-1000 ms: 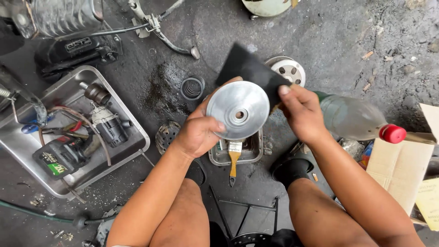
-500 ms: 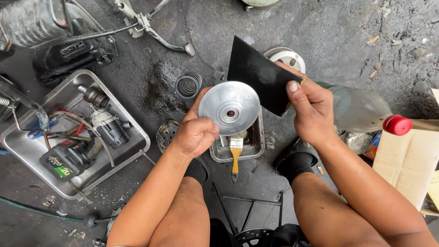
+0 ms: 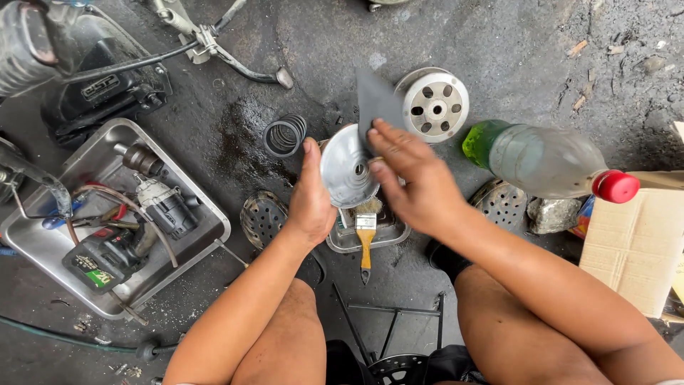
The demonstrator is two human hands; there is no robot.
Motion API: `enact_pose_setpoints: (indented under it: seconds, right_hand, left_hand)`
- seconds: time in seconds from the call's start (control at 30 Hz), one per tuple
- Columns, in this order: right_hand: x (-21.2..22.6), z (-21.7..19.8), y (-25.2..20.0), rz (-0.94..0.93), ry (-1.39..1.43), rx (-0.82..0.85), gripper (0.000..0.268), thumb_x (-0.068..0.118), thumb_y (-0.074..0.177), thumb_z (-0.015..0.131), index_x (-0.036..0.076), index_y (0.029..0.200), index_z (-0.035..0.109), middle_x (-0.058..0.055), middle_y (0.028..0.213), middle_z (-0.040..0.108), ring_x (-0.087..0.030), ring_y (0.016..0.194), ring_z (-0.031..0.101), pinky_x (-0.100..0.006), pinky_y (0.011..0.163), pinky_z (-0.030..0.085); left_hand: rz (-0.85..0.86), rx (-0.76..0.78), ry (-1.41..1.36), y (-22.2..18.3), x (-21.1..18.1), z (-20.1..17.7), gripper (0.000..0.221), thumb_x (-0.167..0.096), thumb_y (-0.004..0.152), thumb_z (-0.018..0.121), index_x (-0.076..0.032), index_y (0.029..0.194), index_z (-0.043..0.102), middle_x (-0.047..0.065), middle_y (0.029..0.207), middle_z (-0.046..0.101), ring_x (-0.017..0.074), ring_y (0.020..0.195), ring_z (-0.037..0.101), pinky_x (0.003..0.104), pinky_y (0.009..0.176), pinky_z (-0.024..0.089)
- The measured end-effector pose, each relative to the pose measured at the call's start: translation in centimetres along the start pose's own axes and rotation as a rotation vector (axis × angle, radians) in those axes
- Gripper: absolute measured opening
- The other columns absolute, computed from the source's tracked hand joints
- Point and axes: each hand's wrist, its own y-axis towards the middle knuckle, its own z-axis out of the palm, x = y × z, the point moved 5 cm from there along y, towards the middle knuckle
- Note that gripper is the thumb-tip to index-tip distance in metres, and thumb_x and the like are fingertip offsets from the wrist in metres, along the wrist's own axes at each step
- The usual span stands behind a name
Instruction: Sanding and cleaning a motorcycle clutch component to remove debris or glaze.
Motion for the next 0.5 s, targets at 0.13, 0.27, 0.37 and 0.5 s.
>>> enact_pose_setpoints:
  seconds: [0.13, 0.27, 0.37, 0.5]
  right_hand:
    - [1.7, 3.1, -1.5, 0.046, -0.081, 0.138, 0.036, 0.009, 0.108, 0.066, -0.003, 0.141, 0.073, -0.032, 0.146, 0.068, -0.043, 0.134, 0.069, -0.051, 0.117, 0.053]
    - [-2.4, 3.2, -0.7, 0.051, -0.056, 0.062, 0.034, 0.004, 0.108, 0.066, -0.009, 0.139, 0.073, -0.033, 0.143, 0.07, -0.049, 0.131, 0.069, -0.055, 0.11, 0.056]
    - [0.5, 3.1, -1.0, 0.06, -0.017, 0.097, 0.035, 0.003, 0.106, 0.066, -0.008, 0.139, 0.074, -0.036, 0.143, 0.068, -0.048, 0.134, 0.067, -0.054, 0.111, 0.056]
    - [-2.3, 4.0, -0.6, 0.043, -0.076, 0.122, 0.035, 0.008, 0.108, 0.065, -0.006, 0.139, 0.074, -0.03, 0.145, 0.07, -0.044, 0.136, 0.067, -0.051, 0.114, 0.055]
  left_hand:
    - [0.026, -0.151, 0.256, 0.4, -0.6, -0.1, 0.076, -0.059, 0.119, 0.025, -0.002, 0.149, 0.064, 0.02, 0.138, 0.074, 0.0269, 0.127, 0.07, 0.05, 0.122, 0.052]
    - [-0.089, -0.15, 0.274, -0.8, -1.9, 2.4, 0.077, -0.062, 0.117, 0.026, -0.003, 0.128, 0.074, 0.023, 0.108, 0.08, 0.0304, 0.09, 0.077, 0.049, 0.1, 0.063]
    - [-0.133, -0.16, 0.312, 0.5, -0.6, 0.1, 0.075, -0.064, 0.117, 0.026, -0.007, 0.114, 0.075, 0.016, 0.091, 0.078, 0.0244, 0.071, 0.077, 0.039, 0.075, 0.068]
    - [-0.111, -0.236, 0.29, 1.5, 1.2, -1.8, 0.065, -0.054, 0.119, 0.034, -0.007, 0.105, 0.077, 0.014, 0.097, 0.08, 0.0234, 0.082, 0.077, 0.041, 0.086, 0.065]
